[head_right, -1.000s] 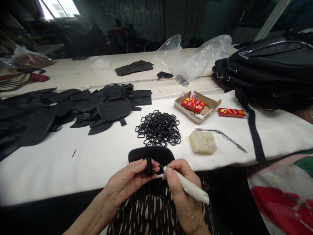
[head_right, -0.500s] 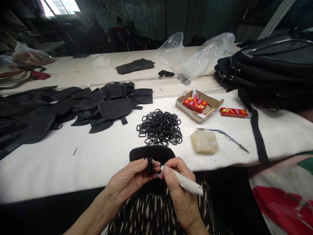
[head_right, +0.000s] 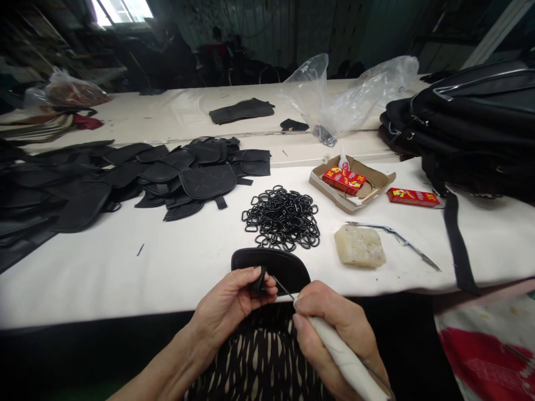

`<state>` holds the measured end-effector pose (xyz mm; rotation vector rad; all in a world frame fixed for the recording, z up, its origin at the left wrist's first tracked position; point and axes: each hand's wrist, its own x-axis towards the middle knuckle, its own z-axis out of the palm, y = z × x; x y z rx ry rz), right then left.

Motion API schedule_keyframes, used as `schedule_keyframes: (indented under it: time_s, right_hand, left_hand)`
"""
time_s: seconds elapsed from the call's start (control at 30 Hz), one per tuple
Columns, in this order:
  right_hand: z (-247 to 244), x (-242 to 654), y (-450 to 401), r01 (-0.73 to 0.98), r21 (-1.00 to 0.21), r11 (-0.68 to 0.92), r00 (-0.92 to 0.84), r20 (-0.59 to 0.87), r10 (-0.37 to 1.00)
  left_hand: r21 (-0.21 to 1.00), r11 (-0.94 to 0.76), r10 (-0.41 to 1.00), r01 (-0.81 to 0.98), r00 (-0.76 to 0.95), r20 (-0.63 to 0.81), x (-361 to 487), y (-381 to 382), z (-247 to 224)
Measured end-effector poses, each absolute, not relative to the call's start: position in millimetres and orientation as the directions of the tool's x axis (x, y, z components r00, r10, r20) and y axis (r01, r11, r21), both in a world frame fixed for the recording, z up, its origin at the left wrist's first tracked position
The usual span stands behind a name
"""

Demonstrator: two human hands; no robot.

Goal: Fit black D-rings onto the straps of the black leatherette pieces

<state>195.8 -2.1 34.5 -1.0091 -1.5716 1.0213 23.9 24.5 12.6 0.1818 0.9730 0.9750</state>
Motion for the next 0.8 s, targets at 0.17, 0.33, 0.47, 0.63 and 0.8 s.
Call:
schedule_keyframes:
  time_s: [0.17,0.33,0.47,0.63,0.8]
  right_hand:
    - [36.4,187.0,-9.9,0.099,-0.969,0.227,0.032,0.231,0.972]
    - [33.2,182.9,-15.8,0.12,-0.964,0.236,0.082,0.247,0.966]
    - [30.9,182.0,-18.8,0.124,-0.963,0.239,0.087,0.25,0.964]
    - [30.0,180.3,-19.5,0.111,-0.962,0.249,0.06,0.257,0.965]
    - [28.1,178.9,-19.6,0.105,-0.958,0.265,0.076,0.274,0.959]
  left_hand:
    - [0.537,0.579,0.771,-0.614,0.197,-0.606,24.0,23.6,12.5]
    - [0.549,0.58,0.775,-0.602,0.198,-0.6,24.1,24.0,13.1]
    - [0.557,0.58,0.781,-0.595,0.21,-0.589,24.1,23.6,12.9]
    - [0.559,0.575,0.787,-0.598,0.217,-0.578,24.5,22.8,13.3]
    - [0.56,0.567,0.788,-0.604,0.199,-0.583,25.3,22.6,14.0]
